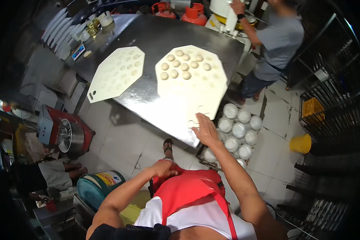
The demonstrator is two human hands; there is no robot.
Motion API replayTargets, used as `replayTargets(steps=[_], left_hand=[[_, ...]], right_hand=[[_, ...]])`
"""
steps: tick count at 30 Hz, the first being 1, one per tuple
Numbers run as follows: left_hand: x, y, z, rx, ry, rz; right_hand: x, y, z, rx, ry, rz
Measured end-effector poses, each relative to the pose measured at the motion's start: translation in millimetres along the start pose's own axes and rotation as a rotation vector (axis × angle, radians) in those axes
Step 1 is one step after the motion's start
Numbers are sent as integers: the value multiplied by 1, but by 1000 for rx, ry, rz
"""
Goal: The person rolls small portions of dough by hand on a metal table and places them into paper liners on a baking tray, before sliding the loaded tray onto a storage rack.
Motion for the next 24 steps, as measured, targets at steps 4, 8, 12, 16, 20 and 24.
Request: replayTargets(steps=[4,8,12,16,20,24], left_hand=[[-49,107,10,601,-111,344],[-220,199,32,1204,58,222],[-422,289,141,1639,420,344],[-496,351,147,1498,661,383],[-604,383,225,1318,700,767],[-629,359,150,1342,474,1056]], right_hand=[[7,-30,10,24,-111,106],[-20,-35,10,14,-159,150],[-49,-34,-1,-96,-92,131],[-37,-48,38,-276,-324,120],[-19,-55,51,528,-609,-94],[62,-84,100,373,-877,-894]])
Point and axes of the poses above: each hand's wrist, its own z-axis away from the middle knuckle, its own y-axis out of the back of the hand, x = y × z, the point moved 3 cm from there along -z, towards the middle knuckle, and after that the axes turned 9 degrees about -x, right-handed, at the moved point
